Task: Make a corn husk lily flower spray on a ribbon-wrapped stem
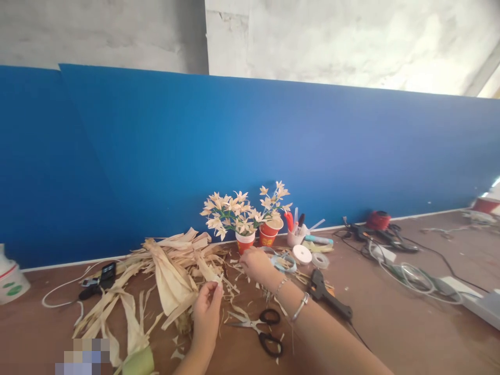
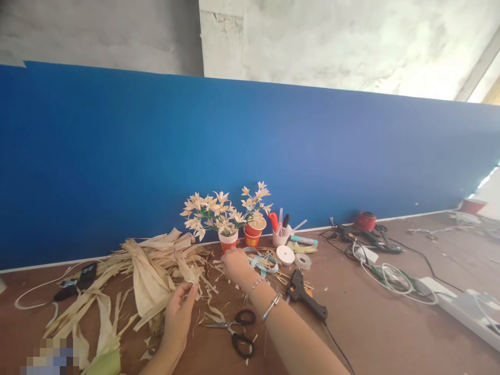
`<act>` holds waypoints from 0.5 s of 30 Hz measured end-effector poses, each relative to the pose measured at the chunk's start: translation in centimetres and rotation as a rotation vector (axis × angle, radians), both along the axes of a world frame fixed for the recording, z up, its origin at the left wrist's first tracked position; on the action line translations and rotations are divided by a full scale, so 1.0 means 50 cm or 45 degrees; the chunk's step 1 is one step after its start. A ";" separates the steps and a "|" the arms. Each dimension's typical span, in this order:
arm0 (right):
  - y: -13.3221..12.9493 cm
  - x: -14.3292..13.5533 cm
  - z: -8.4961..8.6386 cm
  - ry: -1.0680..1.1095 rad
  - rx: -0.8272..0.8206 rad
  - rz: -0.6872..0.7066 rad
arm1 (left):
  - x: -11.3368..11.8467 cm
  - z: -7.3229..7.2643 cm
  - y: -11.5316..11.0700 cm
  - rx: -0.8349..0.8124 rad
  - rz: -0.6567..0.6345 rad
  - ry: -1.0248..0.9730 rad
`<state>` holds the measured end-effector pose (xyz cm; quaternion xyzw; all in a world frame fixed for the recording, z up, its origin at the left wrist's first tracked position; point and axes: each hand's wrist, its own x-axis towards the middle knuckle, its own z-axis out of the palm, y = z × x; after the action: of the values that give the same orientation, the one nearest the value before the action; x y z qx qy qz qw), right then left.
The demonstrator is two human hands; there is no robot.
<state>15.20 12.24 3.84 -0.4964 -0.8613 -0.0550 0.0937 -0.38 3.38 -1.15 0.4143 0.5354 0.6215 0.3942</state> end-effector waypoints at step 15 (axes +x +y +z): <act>0.026 -0.039 -0.015 -0.363 -0.084 0.065 | -0.001 0.010 -0.001 -0.019 0.011 -0.074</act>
<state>13.26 13.56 3.12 -0.4642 -0.8796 -0.0943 -0.0445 -0.42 3.31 -0.67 0.3908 0.5300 0.6310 0.4101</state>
